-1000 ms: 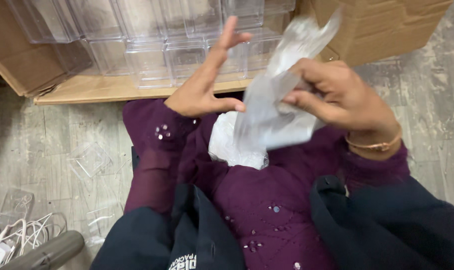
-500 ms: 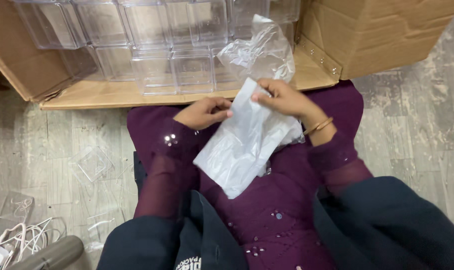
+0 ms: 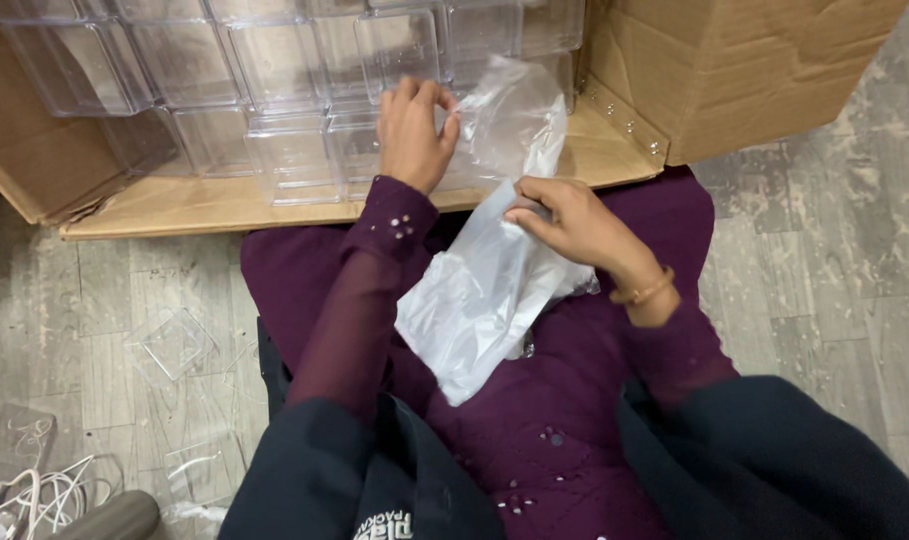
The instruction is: The person sits on the floor in front of an open cardboard box filled with clear plastic boxes. They take plastic bags, open them, insert a clear plastic box into each bag, and place the bagged boxes aside, repeating this packing cycle throughout the episode.
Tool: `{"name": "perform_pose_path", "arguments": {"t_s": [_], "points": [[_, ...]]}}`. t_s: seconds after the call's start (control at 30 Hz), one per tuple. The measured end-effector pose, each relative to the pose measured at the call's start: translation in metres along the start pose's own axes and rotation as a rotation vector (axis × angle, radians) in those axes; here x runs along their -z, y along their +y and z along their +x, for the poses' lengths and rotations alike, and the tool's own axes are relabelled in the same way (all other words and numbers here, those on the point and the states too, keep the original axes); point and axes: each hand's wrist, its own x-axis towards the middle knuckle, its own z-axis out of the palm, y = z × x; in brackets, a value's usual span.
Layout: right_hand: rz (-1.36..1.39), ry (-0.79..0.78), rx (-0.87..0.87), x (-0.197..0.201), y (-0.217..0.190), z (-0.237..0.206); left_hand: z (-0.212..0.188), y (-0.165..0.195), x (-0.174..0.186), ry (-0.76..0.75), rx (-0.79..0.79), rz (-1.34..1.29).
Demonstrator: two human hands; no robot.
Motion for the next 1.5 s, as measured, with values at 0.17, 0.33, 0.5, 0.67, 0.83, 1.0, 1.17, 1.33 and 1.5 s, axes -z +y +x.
{"name": "perform_pose_path", "arguments": {"t_s": [0.17,0.33,0.5,0.67,0.83,1.0,1.17,1.33,1.5], "points": [[-0.158,0.016,0.128,0.029,-0.054,-0.010,0.025,0.024,0.037,-0.160,-0.082,-0.454],[-0.367,0.253,0.361,0.052,-0.084,0.008,0.054,0.060,0.069,-0.514,-0.218,-0.468],[-0.310,0.188,0.270,0.058,-0.074,0.015,0.059,0.070,0.088,-0.790,-0.113,-0.598],[-0.073,0.228,0.104,0.043,-0.048,0.007,0.042,0.063,0.092,-0.701,-0.012,-0.733],[0.245,0.230,-0.006,0.023,-0.027,0.004,0.017,0.047,0.091,-0.866,-0.093,-0.480],[0.505,0.291,-0.055,0.015,-0.002,0.007,-0.007,0.014,0.078,-1.062,0.086,-0.272],[0.727,0.366,-0.152,0.003,0.027,0.011,-0.049,-0.021,0.077,-1.246,0.247,-0.368],[0.890,0.245,-0.245,-0.026,0.047,0.014,-0.064,-0.035,0.091,-1.422,0.308,-0.274],[0.844,0.164,-0.250,-0.046,0.057,0.023,-0.041,-0.034,0.085,-0.953,0.303,-0.496]]}}
